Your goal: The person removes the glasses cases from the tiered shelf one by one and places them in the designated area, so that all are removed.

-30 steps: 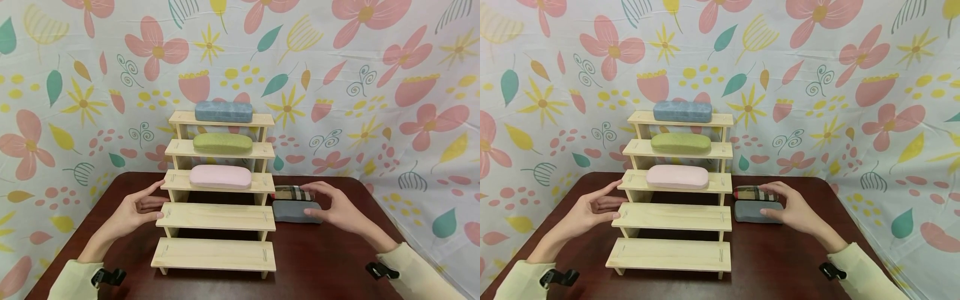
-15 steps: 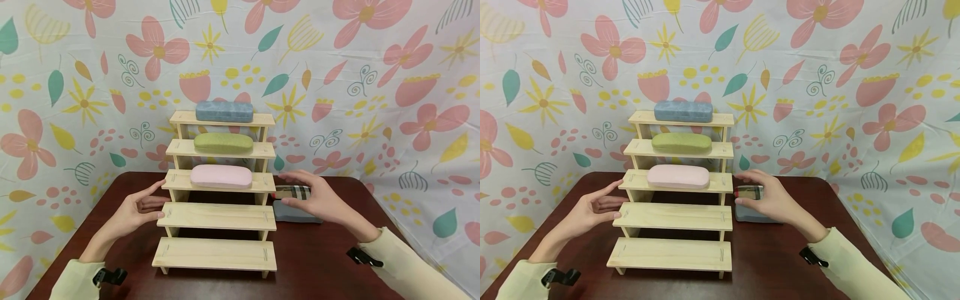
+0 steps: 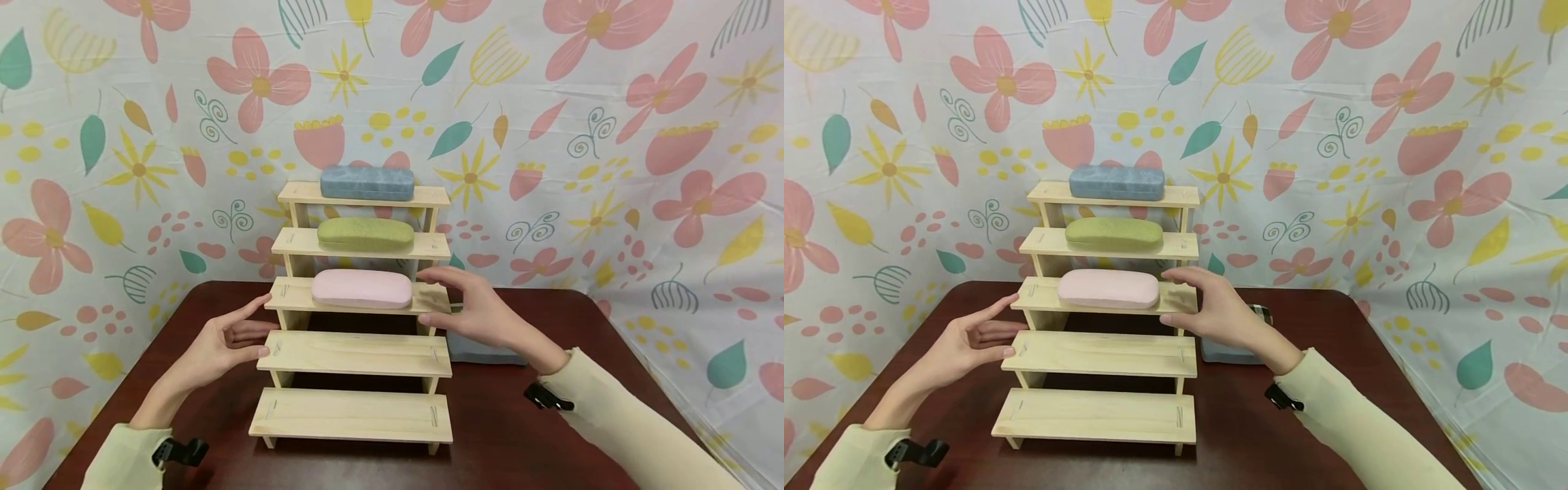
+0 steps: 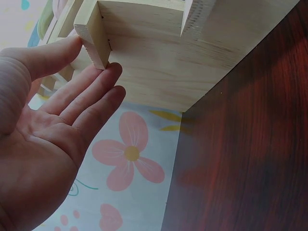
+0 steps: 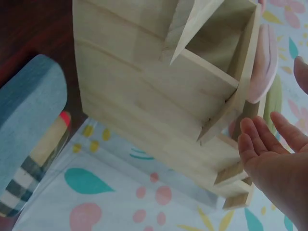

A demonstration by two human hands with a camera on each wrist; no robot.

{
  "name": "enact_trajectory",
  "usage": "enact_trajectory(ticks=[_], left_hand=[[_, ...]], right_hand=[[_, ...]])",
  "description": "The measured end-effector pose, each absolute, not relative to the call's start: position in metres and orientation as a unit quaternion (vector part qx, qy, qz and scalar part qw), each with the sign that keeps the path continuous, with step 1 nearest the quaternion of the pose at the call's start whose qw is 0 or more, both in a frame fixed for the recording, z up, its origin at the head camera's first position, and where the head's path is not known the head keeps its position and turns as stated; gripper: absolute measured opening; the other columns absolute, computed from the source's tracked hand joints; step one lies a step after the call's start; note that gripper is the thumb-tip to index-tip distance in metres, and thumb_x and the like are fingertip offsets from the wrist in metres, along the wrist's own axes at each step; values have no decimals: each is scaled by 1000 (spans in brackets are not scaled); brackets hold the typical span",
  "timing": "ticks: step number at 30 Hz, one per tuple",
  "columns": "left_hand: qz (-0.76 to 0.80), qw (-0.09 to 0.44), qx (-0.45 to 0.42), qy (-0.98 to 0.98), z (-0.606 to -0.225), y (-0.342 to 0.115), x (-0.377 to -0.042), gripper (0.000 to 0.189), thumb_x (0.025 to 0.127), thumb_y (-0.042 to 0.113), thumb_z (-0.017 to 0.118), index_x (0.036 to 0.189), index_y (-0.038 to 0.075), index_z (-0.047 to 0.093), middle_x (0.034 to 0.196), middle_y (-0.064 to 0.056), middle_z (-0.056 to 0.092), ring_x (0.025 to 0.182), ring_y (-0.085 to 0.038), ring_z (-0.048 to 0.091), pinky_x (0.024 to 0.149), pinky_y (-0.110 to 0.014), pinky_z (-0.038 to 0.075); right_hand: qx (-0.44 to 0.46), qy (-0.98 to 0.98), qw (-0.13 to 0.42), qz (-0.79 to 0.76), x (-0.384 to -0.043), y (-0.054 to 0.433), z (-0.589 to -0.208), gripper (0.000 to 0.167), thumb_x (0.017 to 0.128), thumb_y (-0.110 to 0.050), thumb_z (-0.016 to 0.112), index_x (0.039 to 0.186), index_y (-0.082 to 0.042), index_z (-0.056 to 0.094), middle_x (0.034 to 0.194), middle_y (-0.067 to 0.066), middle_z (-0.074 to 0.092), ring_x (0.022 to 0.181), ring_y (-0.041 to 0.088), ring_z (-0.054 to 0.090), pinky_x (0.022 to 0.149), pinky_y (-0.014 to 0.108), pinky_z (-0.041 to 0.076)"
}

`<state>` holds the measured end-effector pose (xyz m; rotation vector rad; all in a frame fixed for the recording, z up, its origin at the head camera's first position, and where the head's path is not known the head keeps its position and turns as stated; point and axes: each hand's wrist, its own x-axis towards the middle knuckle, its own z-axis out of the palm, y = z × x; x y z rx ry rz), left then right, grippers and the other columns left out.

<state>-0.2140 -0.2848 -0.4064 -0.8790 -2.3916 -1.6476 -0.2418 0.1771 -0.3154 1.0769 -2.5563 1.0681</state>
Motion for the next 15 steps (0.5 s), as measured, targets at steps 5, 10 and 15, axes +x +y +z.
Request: enact_trajectory(ticks=[5,10,15], left_hand=[[-543,51,-288,-788,-406,-285,-213,89,88,-9,81,164,6,37,123,-36,67,114,-13,71,91,-29,59],[-539,52,-286,-790,-406,-285,-214,90,88,-8,81,164,7,37,123,-31,70,114,-13,71,91,-29,59],[-540,51,-285,-791,-406,-285,-214,90,88,-8,81,164,6,37,123,-28,71,114,-13,72,91,-29,58]], right_hand=[[366,-847,75,377,-250,163,-316,64,89,-27,89,146,-14,63,147,7,61,137,25,54,109,55,46],[370,-841,66,389,-258,151,-316,66,88,-24,90,146,-12,62,147,6,60,135,27,56,112,53,45],[371,-848,60,374,-269,140,-318,67,87,-21,90,147,-9,62,146,8,60,130,26,59,110,51,47]])
